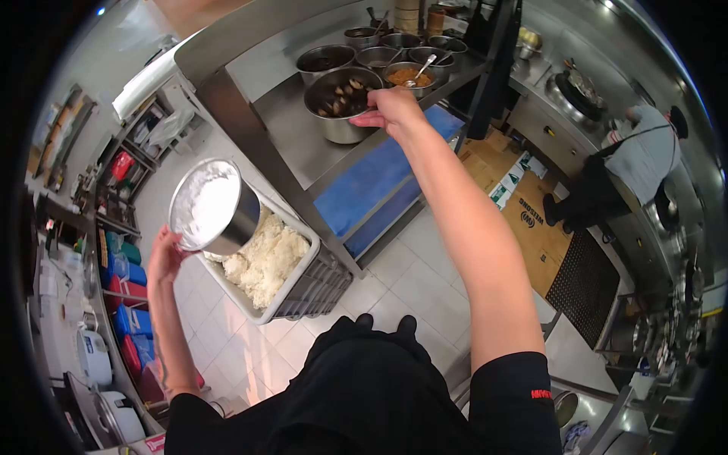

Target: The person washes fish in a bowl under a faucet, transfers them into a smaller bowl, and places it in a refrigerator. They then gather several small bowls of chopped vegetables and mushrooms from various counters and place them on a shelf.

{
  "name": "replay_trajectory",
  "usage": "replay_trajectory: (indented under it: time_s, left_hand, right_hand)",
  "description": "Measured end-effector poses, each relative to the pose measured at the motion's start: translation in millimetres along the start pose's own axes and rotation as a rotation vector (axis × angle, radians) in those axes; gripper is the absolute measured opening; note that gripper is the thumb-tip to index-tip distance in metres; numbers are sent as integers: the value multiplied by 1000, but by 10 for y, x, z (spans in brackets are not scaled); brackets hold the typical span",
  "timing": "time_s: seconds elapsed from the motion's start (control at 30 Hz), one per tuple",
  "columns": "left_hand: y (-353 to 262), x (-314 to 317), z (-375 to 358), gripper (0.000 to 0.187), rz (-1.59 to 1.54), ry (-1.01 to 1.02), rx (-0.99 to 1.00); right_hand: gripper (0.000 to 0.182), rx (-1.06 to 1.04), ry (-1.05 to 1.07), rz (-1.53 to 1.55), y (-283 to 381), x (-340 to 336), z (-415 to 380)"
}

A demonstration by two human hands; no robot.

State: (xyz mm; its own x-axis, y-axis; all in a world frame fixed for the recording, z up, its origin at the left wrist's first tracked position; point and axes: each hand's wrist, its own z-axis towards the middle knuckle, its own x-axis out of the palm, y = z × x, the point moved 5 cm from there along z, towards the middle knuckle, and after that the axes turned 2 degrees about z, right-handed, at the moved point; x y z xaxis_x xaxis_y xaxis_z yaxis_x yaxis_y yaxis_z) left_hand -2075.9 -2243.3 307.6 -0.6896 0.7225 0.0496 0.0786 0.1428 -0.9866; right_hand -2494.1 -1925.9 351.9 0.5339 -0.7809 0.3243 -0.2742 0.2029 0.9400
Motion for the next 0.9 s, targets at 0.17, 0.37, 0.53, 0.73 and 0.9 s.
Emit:
replay_trajectory:
  time_s: [0.17,0.37,0.53,0.73,0.9]
  left_hand:
    - [767,21,-47,10,-18,-8,-85]
    - [1413,190,395,9,-120,-54,-251]
    - [1691,219,729,10,-160,-15,-229]
    - [1706,579,941,7,-26,103,-266]
    - [1797,1532,1231,16,-54,224,-265]
  right_hand:
    - [29,-60,-47,58,-67,-161,11]
    - [46,-308,-156,17,-62,-354,-1009]
    - [39,-122,-157,-133,-989,-1017,-2042]
    - [30,302,-505,-92,-2742,-2035,-3640]
    - [28,379,-649,8,-3028,-1936,-4055]
